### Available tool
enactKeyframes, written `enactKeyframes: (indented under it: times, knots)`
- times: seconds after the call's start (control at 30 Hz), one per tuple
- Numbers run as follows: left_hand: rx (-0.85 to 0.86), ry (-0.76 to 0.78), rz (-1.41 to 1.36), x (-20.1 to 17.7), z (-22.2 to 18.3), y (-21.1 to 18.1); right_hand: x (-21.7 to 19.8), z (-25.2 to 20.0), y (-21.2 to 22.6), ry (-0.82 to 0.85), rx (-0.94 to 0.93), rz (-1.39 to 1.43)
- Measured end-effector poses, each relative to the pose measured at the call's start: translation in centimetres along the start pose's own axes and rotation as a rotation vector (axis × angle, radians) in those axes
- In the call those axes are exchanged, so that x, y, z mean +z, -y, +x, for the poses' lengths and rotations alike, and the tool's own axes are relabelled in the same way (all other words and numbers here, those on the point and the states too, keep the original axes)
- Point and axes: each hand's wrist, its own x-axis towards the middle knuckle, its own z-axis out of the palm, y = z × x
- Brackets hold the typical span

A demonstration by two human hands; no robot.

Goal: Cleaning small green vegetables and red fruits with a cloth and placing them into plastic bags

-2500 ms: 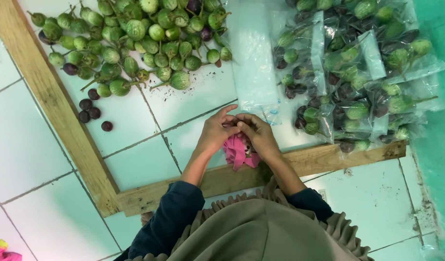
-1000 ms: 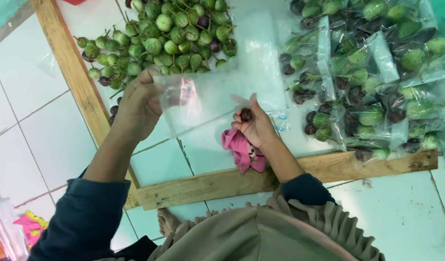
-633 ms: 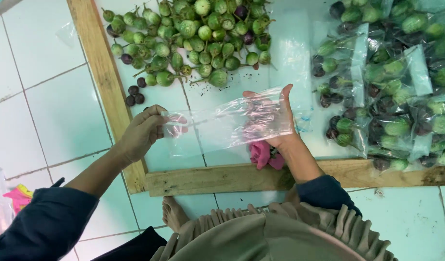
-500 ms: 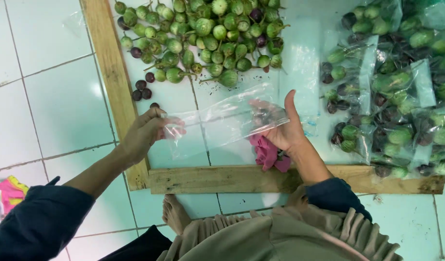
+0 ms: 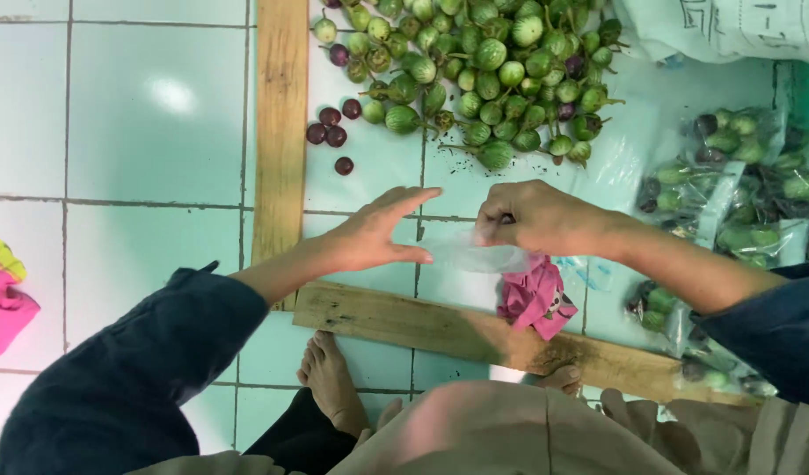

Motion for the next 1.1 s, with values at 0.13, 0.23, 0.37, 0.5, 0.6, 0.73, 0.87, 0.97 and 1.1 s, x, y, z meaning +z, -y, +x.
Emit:
enactKeyframes:
  times: [0.13,0.23,0.37,0.5,0.6,0.73,0.87,0.97,1.1]
  knots:
    - [0.199,-0.134,-0.137,0.9,2.2,0.4,-1.5,2.0,3.8,0.049,-0.042,-0.106]
    - [0.337,-0.227,-0.178,1.4,2.0,1.3,-1.2,3.1,3.9,-0.021,-0.082,-0.048]
    - [0.010,-0.307,-0.255,1.5,1.8,3.8,0.0,3.6,1.2,-0.132,-0.144,0.332]
    - [-0.243,-0.361,-0.361,0.9,1.8,6.1,0.0,3.3,-1.9,-0.215,-0.116,0.660]
    - [-0.271,-0.367,-0.351,1.4,1.9,6.5,-0.5,2.3,-0.2,-0.255,-0.152,0.660]
    - [-0.235,-0.378,-0.372,1.7,3.1,5.8,-0.1,2.1,0.3,-0.273,-0.248,0.633]
    - [-0.209,-0.365,-0.370,2.1,4.1,5.5,0.7,2.2,0.1,-0.382,-0.436,0.422]
    - [-0.192,-0.370,-0.390,2.0,4.7,5.4,0.9,2.0,0.3,-0.491,-0.523,0.178]
    - [-0.166,-0.383,-0.414,1.6,4.9,4.5,2.0,2.1,-0.3,-0.553,-0.537,0.048]
